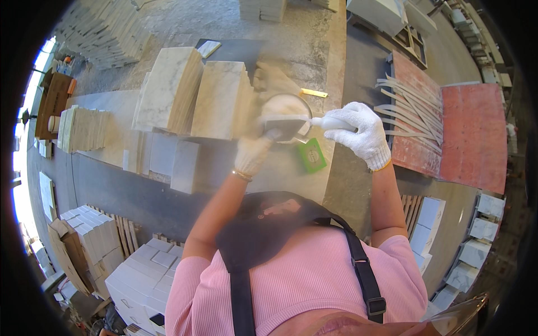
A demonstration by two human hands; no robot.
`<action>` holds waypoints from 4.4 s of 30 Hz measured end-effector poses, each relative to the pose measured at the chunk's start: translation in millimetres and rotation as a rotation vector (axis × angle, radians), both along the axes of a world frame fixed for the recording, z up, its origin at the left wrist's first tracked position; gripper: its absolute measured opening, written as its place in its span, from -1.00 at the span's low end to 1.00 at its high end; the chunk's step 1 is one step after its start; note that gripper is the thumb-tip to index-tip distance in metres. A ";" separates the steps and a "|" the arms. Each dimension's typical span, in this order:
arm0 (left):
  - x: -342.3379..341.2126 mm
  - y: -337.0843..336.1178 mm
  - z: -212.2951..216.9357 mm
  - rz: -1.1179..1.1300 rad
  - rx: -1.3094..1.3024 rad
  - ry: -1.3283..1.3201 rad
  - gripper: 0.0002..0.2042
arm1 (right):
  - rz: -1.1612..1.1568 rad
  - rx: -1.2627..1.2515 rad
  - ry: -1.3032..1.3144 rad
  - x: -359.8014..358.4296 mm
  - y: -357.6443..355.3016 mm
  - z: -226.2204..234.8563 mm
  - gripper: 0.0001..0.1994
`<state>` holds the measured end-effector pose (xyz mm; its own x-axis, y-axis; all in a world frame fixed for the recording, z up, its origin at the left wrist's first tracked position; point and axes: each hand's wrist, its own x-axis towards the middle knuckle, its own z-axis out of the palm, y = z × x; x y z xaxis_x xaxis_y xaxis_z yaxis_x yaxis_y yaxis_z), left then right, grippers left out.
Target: The person applies a white paste to the edges of rectangular tiles using a small metal spatula, then smooths the edges with a green block. The person repeats this process on multiple tiles, stacking finished pieces on the workbench.
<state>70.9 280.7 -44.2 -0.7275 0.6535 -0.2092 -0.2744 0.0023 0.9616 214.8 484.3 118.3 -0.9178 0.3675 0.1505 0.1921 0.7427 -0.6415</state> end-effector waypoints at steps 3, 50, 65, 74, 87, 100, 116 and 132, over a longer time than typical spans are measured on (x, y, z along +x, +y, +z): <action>-0.4 -1.1 0.3 -0.008 -0.001 0.002 -0.51 | 0.015 0.027 0.003 -1.4 -0.9 2.3 -0.61; 5.2 -20.9 2.6 -0.125 -0.079 -0.173 -0.60 | -0.733 -0.267 0.064 39.2 22.5 -164.0 -0.75; 4.3 -27.6 6.4 -0.100 -0.298 -0.004 -0.64 | -0.225 -0.078 -0.376 -8.2 -37.3 -135.3 -0.71; 3.3 -26.7 -0.6 -0.081 -0.407 0.040 -0.73 | -0.449 -0.157 -0.125 -4.1 -21.1 -149.4 -0.79; 1.3 -20.2 18.6 -0.137 -0.538 0.170 -0.65 | -0.426 -0.826 0.016 -3.1 -23.8 -143.4 -0.78; 1.2 -17.3 15.3 -0.115 -0.523 0.304 -0.59 | -0.358 -0.176 -0.009 0.8 -32.0 -119.7 -0.79; 8.7 -12.6 44.1 -0.189 -0.587 0.804 -0.66 | -0.406 -0.113 -0.205 2.8 -27.2 -152.9 -0.78; -2.8 -26.3 35.0 -0.146 -0.305 -0.053 -0.69 | -0.443 -0.604 0.010 8.3 -22.1 -158.0 -0.79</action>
<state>68.1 254.4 -9.3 -0.6139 0.6512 -0.4462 -0.2995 0.3308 0.8949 223.1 462.2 -39.8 -0.6641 0.7239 -0.1869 0.3832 0.1149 -0.9165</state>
